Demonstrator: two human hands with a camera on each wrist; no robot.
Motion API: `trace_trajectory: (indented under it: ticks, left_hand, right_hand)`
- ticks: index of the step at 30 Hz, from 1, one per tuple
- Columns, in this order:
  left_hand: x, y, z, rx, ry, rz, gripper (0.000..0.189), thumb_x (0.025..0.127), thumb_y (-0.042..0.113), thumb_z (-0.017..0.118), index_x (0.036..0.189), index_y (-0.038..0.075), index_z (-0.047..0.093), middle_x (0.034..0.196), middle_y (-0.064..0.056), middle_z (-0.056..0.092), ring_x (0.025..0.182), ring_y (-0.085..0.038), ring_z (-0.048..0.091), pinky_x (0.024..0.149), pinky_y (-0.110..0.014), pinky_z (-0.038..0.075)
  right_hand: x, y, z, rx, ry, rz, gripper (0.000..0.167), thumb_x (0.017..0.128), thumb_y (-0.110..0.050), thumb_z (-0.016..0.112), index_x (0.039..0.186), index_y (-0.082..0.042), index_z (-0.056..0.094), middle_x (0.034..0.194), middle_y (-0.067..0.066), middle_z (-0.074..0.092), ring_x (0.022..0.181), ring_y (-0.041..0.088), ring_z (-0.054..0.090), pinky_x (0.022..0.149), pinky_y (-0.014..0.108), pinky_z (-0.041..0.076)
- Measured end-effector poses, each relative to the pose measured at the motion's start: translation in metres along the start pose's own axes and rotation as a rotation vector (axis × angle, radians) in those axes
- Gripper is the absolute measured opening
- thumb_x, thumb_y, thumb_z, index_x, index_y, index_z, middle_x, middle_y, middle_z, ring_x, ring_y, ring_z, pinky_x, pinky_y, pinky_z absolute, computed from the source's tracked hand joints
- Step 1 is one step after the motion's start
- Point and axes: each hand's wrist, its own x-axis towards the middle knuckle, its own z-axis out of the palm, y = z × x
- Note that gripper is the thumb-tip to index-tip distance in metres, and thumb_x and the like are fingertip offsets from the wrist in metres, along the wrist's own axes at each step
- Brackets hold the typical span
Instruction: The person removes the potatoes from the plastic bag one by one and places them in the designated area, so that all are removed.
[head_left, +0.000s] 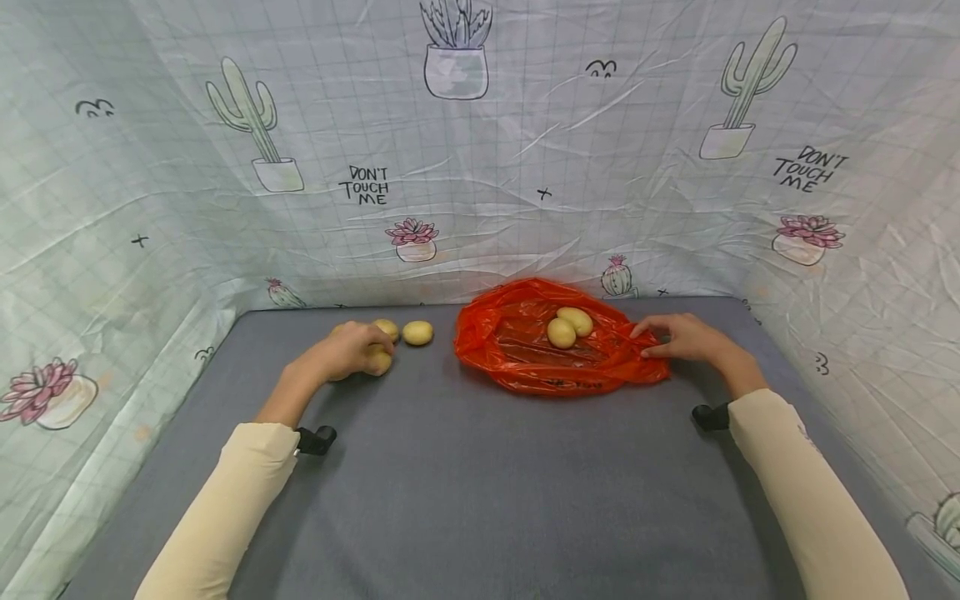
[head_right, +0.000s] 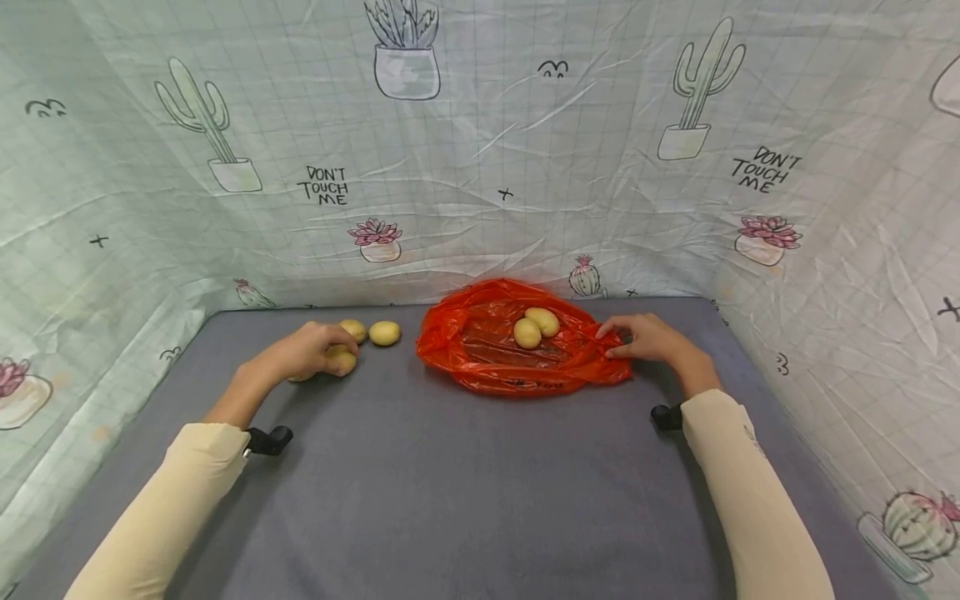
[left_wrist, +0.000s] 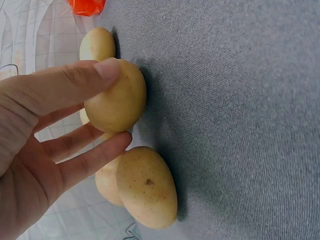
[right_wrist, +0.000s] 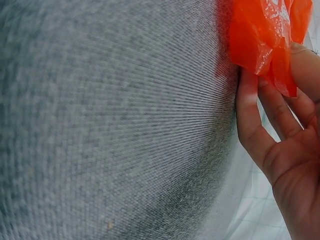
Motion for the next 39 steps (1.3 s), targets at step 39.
trace_trajectory:
  ticks: [39]
  left_hand:
    - [-0.0007,0.001,-0.0036,-0.053,-0.029,-0.004,0.028,0.087,0.012,0.081,0.114,0.007,0.076,0.124,-0.014,0.069,0.116,-0.036,0.062,0.098,-0.053,0.047]
  right_hand:
    - [0.0002,0.0009,0.0,0.03,0.0,0.01,0.035,0.089,-0.03,0.08,0.12,-0.016,0.071,0.126,0.015,0.068,0.109,0.031,0.062,0.091,0.053,0.048]
